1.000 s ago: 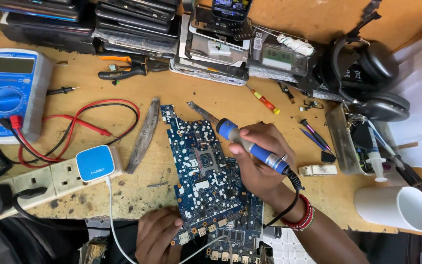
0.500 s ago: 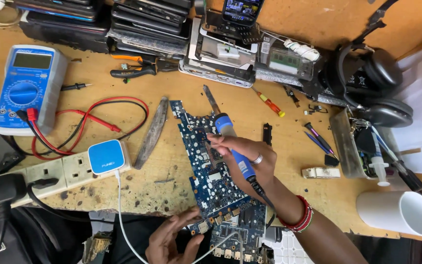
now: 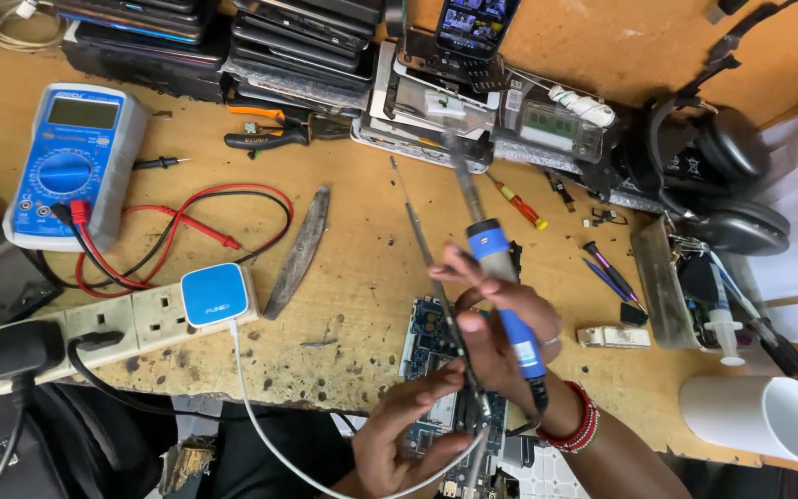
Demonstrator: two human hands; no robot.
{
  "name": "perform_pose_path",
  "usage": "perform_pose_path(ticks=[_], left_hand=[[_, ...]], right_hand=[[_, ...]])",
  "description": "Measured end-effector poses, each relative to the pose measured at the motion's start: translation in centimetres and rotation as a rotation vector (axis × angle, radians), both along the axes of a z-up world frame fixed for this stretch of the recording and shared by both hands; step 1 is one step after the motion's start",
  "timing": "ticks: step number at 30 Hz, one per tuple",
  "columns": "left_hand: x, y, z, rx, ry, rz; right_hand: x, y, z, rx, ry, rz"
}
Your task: Soldering electronic components onto a laptop motherboard for repair.
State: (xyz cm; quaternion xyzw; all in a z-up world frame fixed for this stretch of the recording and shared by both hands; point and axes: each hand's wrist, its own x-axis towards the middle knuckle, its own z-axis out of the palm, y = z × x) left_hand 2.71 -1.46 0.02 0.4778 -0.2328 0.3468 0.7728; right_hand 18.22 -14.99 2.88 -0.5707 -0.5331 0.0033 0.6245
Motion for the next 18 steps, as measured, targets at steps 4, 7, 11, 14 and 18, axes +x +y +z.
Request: perform_pose_path(ticks=[4,7,11,14,18], left_hand=[[0.2,-1.5,1.5,-0.025,0.083,-0.063],[0.7,-0.7,3.5,0.128,0.160,0.037],[2.0,-0.1,2.3,0.369,0.045,0.092],[1.9,0.6,2.4,0.501,0.023,0.118],[1.5,0.8,2.1,0.564,0.053,0.068]], right_hand=[[-1.7,1.0,2.2,0.222,0.082,-0.217],[-1.1,-0.6,0.8,0.321,0.116,-0.256],[-1.5,0.5,2.4,0.234,0.013,-0.362],[-2.2,1.4,3.2,0.186,-0.018,-0.504],[-2.0,1.5,2.8,0.181,-0.082,-0.579]])
